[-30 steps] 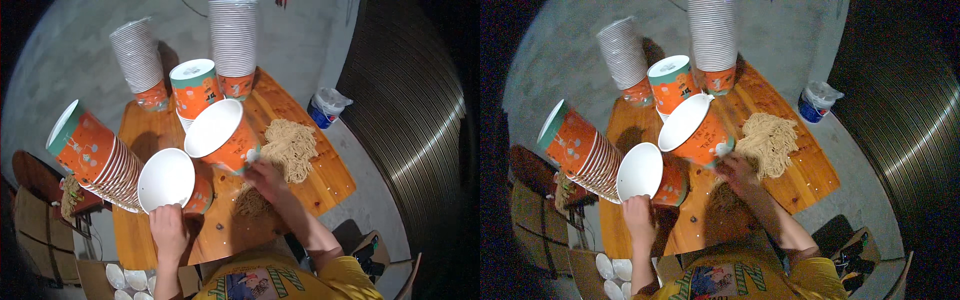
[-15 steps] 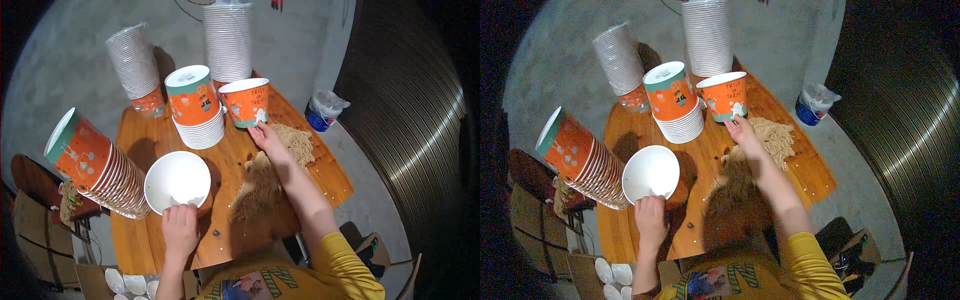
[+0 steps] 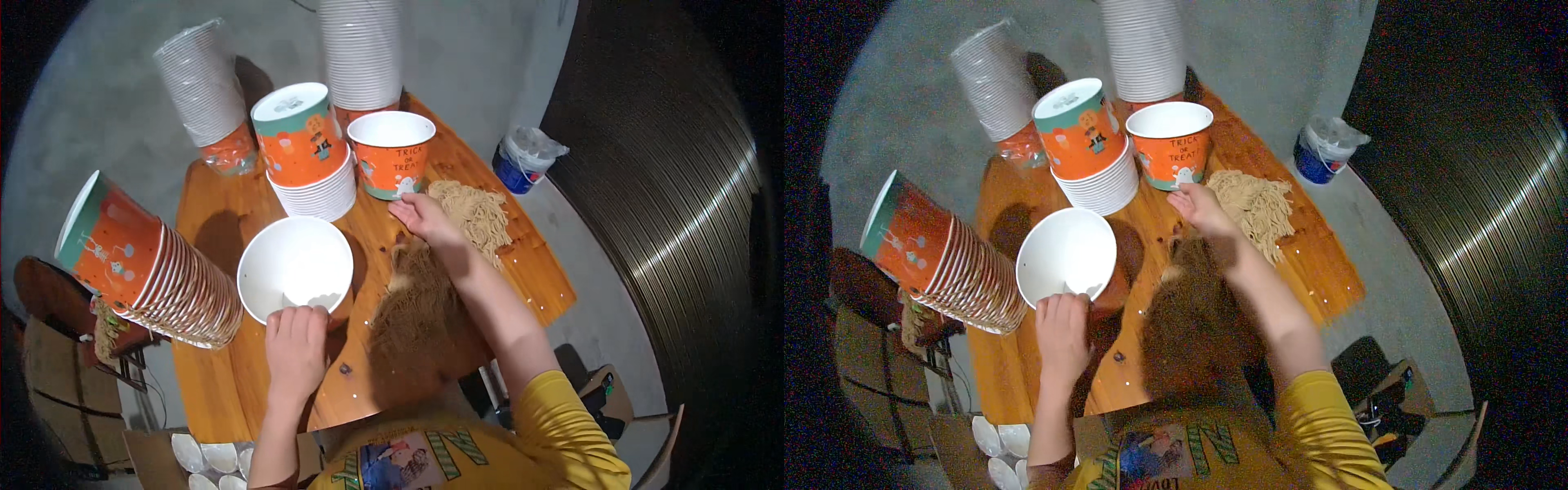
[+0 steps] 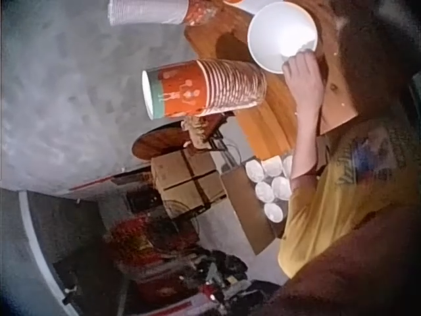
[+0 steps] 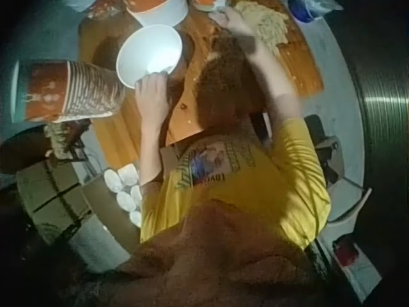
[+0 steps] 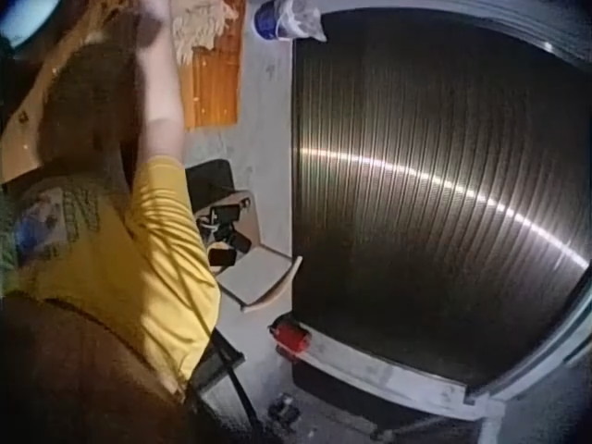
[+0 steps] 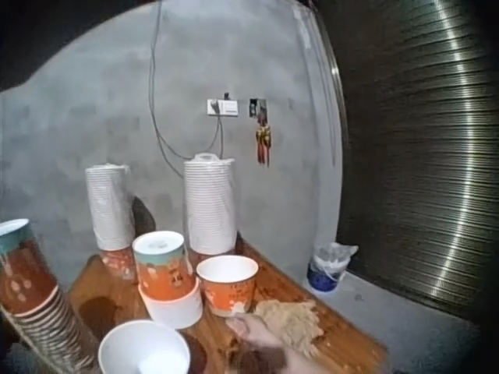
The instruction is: Attaching strings to paper cups and organizing them into stacks.
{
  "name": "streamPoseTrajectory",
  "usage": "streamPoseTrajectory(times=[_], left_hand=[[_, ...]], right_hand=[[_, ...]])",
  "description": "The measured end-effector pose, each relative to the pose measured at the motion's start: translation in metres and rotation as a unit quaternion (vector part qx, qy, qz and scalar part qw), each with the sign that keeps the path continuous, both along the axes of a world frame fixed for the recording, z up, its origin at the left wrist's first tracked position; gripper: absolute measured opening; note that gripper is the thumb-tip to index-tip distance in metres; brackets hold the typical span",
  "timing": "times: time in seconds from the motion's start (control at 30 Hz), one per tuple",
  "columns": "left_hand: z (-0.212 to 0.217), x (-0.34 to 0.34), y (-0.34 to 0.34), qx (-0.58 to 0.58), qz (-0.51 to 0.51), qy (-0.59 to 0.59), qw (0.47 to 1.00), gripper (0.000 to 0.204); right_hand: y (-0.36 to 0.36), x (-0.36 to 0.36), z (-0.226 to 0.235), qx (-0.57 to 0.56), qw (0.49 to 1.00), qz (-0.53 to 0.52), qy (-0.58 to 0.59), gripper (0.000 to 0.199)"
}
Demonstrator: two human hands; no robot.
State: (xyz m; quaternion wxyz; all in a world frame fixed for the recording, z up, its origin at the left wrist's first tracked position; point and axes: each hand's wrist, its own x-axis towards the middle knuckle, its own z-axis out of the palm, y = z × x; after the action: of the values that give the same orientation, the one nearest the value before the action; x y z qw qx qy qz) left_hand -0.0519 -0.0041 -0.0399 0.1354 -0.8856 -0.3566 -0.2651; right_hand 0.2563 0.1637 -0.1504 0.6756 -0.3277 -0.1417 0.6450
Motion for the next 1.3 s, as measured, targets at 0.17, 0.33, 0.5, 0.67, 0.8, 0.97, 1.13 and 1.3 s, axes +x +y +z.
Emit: streamPoseTrajectory(times=[0.17,0.33,0.5,0.67,0.8,0.97,1.13,1.3], left_hand=[[-0.001,0.005,0.002,-0.001,-0.003,-0.011,1.0,0.023],[-0.003,0.003,0.003,-0.002,-0.003,-0.011,1.0,0.023],[-0.001,0.005,0.004,-0.001,-0.01,-0.011,1.0,0.023],[-0.002,0.0,0.002,-0.018,-0.031,-0.021,0.999,0.041],[0.002,-0.002,-0.002,-0.038,-0.029,-0.02,0.999,0.04],[0.006,-0.002,-0.005,-0.046,-0.03,-0.04,0.998,0.03],[0.002,0.0,-0.004,-0.012,-0.021,-0.047,0.999,0.024],[0.01,0.001,-0.009,-0.043,-0.017,-0.051,0.998,0.03]], right_hand=[[-0.025,0.004,0.015,-0.02,0.999,0.001,-0.028,0.025],[-0.06,-0.008,0.044,0.01,0.959,0.113,-0.261,0.025],[-0.093,-0.004,0.03,0.163,0.758,0.101,-0.624,0.018],[-0.112,-0.008,0.046,0.131,0.646,0.141,-0.739,0.017],[-0.122,-0.005,0.028,0.238,0.515,0.015,-0.823,0.015],[-0.122,-0.008,0.023,0.285,0.482,-0.051,-0.827,0.013],[-0.127,-0.018,0.056,0.294,0.512,-0.045,-0.806,0.012],[-0.131,-0.026,0.085,0.312,0.547,-0.034,-0.776,0.009]])
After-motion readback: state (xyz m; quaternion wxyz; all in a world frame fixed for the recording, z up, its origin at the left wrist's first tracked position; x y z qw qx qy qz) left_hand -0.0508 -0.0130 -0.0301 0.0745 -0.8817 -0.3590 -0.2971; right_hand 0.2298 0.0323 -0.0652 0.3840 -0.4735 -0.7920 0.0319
